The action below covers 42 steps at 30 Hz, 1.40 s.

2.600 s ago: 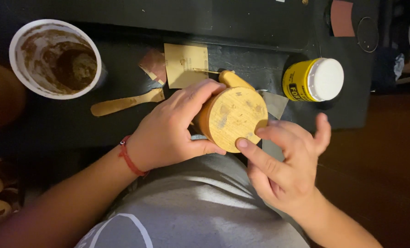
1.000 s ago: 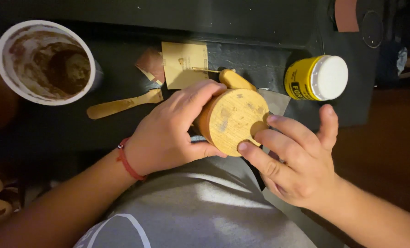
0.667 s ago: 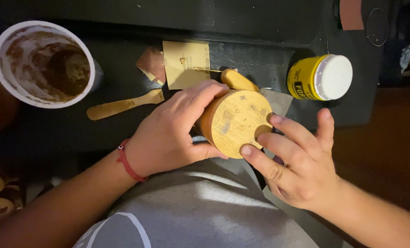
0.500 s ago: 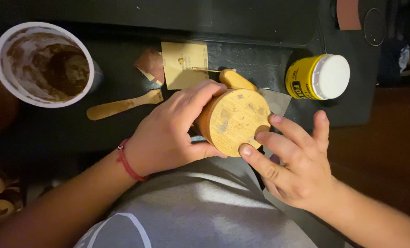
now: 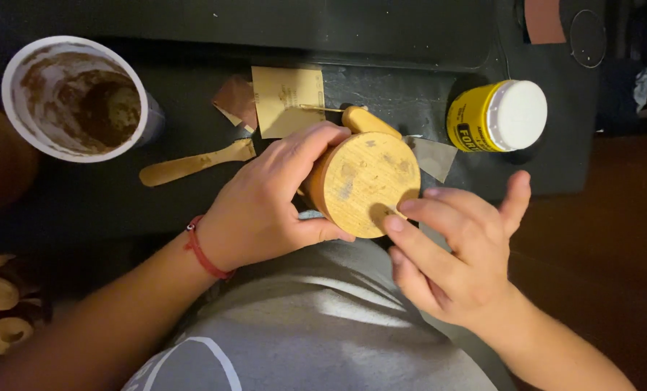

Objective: Applying wood filler to small holes in a circular wooden piece using a small stick and smoothing it with fingers.

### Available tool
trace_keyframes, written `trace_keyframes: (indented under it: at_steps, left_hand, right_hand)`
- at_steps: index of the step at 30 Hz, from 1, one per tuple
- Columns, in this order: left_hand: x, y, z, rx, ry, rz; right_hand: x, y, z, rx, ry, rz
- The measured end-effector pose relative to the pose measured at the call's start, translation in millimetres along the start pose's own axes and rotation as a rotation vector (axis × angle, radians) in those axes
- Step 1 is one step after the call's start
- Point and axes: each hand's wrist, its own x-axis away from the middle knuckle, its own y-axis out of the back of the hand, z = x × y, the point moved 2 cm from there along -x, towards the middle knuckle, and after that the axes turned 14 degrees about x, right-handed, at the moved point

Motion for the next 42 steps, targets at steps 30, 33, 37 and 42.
trace_keyframes:
  at_steps: [30,33,37,42]
  left_hand:
    - [1,1,-1,0.013,0.029,0.016]
    - [1,2,-8,0.034,0.022,0.009]
    - [3,2,-6,0.016,-0.016,0.011]
    - [7,7,-16,0.152,-0.035,0.023]
  right_hand:
    - [-6,1,5,-0.156,-0.041,-0.186]
    - [-1,-8,10,-0.086,-0.046,-0.182]
    - [13,-20,7,-0.068,-0.047,-0.201]
    - [46,-41,4,-0.358,-0.316,-0.352]
